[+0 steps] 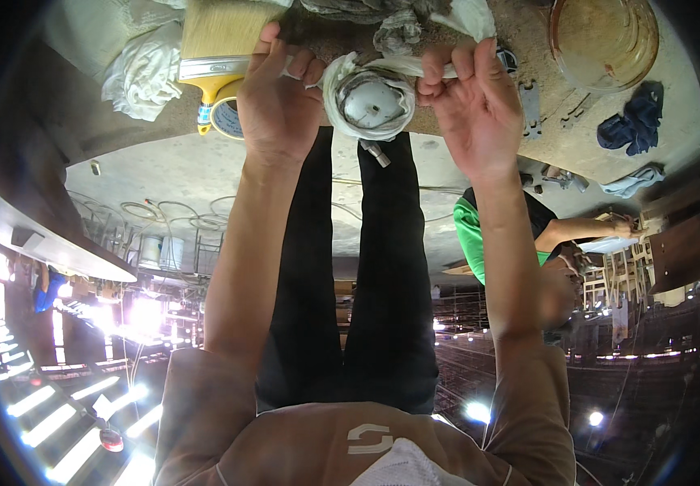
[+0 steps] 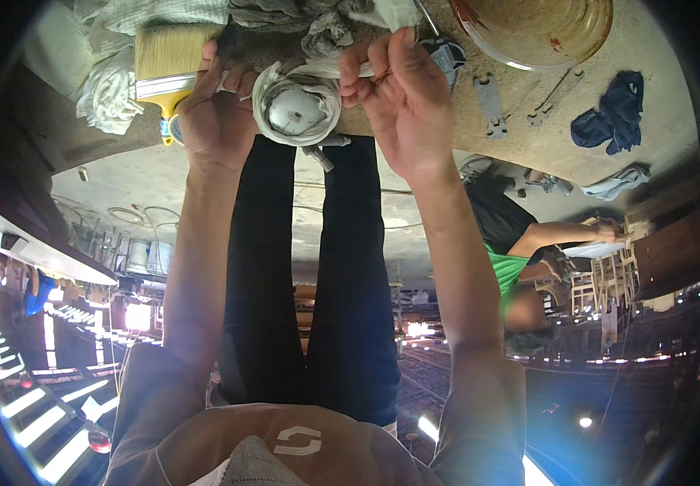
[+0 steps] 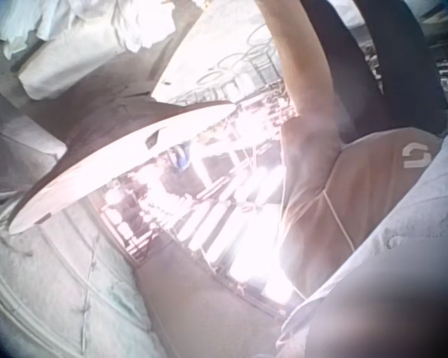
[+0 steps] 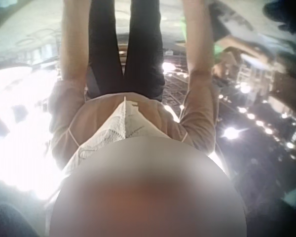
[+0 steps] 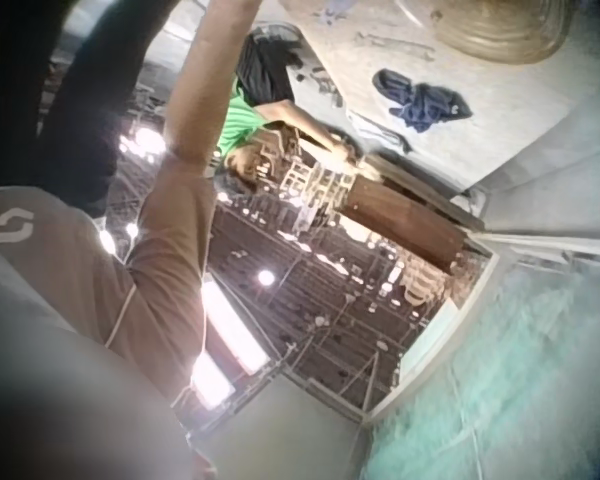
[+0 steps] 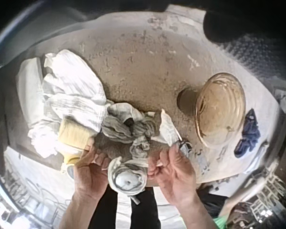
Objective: The person pours a dark liquid from a can into a small metal cup, then wraps the cup with a white cloth and secures it with tape. They then attach a hose to the wrapped assembly.
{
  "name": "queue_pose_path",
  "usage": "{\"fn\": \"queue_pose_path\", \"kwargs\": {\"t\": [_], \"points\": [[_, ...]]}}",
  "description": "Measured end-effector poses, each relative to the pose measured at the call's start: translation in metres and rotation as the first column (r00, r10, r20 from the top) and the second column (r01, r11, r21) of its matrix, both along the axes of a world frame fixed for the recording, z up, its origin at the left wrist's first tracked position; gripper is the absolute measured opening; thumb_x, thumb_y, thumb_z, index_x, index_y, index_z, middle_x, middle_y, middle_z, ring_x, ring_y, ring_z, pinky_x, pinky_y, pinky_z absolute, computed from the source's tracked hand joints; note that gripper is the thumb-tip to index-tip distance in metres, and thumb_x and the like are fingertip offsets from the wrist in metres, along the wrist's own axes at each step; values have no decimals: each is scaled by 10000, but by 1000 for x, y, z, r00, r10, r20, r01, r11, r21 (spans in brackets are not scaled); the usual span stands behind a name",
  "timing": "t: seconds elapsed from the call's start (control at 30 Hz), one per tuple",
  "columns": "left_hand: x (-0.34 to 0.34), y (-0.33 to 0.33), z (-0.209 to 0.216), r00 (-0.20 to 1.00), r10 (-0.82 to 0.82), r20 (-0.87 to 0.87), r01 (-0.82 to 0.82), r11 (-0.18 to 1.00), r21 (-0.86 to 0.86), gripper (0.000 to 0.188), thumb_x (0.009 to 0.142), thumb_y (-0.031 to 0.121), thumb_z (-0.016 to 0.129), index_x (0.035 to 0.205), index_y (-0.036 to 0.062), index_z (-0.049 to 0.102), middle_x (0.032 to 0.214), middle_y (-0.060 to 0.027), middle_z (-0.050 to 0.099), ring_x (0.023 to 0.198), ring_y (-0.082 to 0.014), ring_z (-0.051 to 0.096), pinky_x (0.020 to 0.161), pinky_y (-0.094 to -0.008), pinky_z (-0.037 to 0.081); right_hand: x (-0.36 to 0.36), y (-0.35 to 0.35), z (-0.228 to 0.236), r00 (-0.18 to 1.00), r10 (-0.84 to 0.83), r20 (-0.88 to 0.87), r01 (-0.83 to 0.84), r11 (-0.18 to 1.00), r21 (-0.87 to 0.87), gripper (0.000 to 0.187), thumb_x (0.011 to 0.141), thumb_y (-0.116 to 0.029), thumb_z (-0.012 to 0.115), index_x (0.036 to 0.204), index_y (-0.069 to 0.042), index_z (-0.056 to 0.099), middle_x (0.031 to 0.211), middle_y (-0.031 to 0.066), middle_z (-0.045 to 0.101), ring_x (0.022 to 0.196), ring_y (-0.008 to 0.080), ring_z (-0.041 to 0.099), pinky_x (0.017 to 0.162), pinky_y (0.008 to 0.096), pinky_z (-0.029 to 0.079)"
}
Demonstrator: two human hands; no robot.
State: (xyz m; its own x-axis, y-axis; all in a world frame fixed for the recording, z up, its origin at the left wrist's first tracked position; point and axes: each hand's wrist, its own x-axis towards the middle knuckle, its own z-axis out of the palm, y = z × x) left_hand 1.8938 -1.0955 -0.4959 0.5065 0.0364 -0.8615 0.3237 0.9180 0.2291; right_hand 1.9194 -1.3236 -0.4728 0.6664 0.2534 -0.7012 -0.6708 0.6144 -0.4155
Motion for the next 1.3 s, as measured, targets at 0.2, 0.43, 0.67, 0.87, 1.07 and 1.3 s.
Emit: {"fn": "queue_pose_path", "kwargs": {"t": [0.2, 0.43, 0.67, 0.87, 1.07, 1.3], "points": [[0, 4, -3, 995, -46, 93, 40, 997, 62, 242, 1044, 12, 502, 1229, 69, 647, 835, 3, 501, 734, -138, 427, 689, -299, 404, 6, -1, -7, 999, -38, -31, 38, 999, -1, 390, 1112, -454, 479, 895, -130, 495, 830, -16, 460, 784, 126, 459, 721, 296, 385], [0, 3, -8, 991, -41, 126, 32, 997, 71, 256, 1038, 13, 517, 1250, 72, 647, 843, -2, 524, 746, -140, 451, 697, -304, 414, 3, 2, -13, 982, -177, -61, 177, 984, -5, 378, 1099, -453, 513, 932, -116, 546, 838, -16, 487, 799, 127, 477, 724, 298, 384], [3, 3, 24, 926, -375, -37, 339, 787, 516, 305, 986, 7, 636, 1289, 17, 608, 851, 5, 598, 774, -104, 553, 695, -292, 468, -2, -4, -7, 1000, -1, 30, 2, 998, -62, 338, 1138, -389, 433, 1011, -114, 581, 1021, 76, 613, 901, 176, 525, 812, 354, 413], [12, 36, 24, 294, -943, -156, 794, 150, 589, 340, 987, 158, 738, 1288, 8, 690, 881, -14, 700, 711, -71, 550, 656, -249, 480, -2, 1, -9, 998, -54, -10, 54, 998, -23, 337, 1138, -381, 432, 1047, -102, 597, 1034, 115, 635, 915, 198, 568, 838, 360, 445], [30, 56, 7, 23, -967, -253, 724, -158, 672, 301, 977, 207, 737, 1215, 26, 705, 915, -91, 712, 760, -156, 637, 661, -286, 499, 2, 2, 0, 999, 18, -42, -22, 993, -112, 415, 1131, -465, 408, 1109, -95, 594, 1015, 93, 626, 878, 170, 556, 795, 330, 435], [19, 37, 12, 83, -978, -190, 708, -76, 702, 197, 1041, 190, 563, 960, 10, 569, 694, -138, 556, 602, -223, 536, 591, -386, 436, 6, 10, 1, 985, -19, -170, 0, 994, -111, 450, 1114, -538, 406, 919, -141, 493, 778, -9, 456, 643, 97, 385, 631, 275, 362]]}}
